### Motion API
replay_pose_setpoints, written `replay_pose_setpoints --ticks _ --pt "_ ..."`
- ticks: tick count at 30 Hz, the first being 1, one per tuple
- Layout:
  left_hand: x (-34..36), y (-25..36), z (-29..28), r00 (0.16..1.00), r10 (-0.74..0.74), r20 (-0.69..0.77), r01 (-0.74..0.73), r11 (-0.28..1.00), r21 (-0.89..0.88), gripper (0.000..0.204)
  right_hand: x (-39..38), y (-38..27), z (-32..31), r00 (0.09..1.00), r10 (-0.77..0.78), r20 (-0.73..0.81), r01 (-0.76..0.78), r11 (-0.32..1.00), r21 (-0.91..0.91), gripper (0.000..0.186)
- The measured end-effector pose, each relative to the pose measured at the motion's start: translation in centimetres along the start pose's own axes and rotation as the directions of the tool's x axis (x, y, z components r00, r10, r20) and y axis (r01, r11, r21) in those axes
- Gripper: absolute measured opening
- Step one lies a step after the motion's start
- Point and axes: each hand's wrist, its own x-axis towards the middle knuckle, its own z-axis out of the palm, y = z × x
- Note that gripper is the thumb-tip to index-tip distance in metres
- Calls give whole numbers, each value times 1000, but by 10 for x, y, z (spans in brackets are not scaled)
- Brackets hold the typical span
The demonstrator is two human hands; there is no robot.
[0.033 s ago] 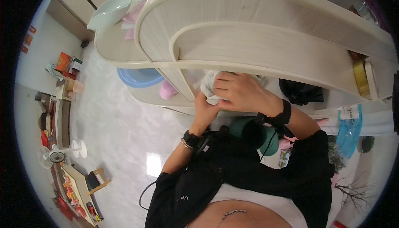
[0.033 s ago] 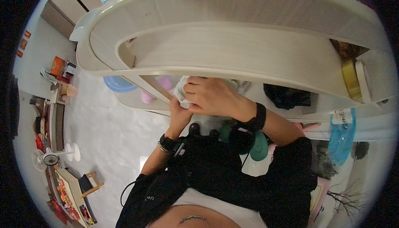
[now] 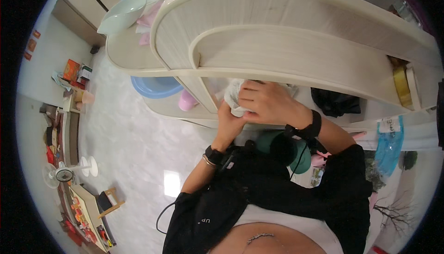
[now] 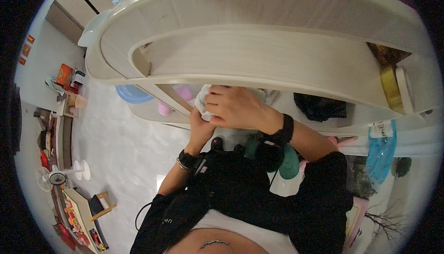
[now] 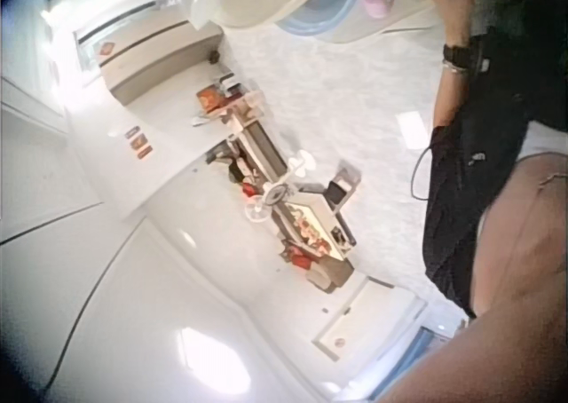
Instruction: The person is cleaning shelves using a cloth and wet wipes, including rinsing the cloth in a basin.
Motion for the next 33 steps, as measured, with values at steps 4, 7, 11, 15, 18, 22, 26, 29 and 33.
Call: replay_pose_setpoints --ticks 4,7,11,15,18,22,26,29,33 --pt "3 -2 0 996 92 -17 -91 995 50 52 -5 4 3 978 -6 -207 39 987 156 12" --pt "5 1 0 993 120 -4 -119 987 106 51 -17 12 1 960 56 -275 29 955 294 9" --pt "8 16 3 999 43 25 -47 987 156 51 -64 34 16 769 537 -346 -205 721 662 26" --pt "4 14 1 996 71 45 -81 957 277 50 -91 39 10 800 449 -398 -220 836 502 25" --pt "10 27 7 994 93 52 -101 977 186 54 -113 46 26 373 812 -449 -420 579 699 27" --pt "16 33 8 982 171 74 -186 931 313 55 -92 40 -13 62 997 47 274 -62 960 31" --pt "24 36 7 945 290 150 -324 892 314 54 -86 14 -34 178 984 -7 -696 131 706 29" --pt "25 16 -2 964 234 124 -260 927 272 54 -59 -3 -34 796 605 -12 -560 745 362 24" --pt "12 24 0 994 80 71 -97 953 287 46 -59 -12 7 868 374 -326 -362 927 99 22"
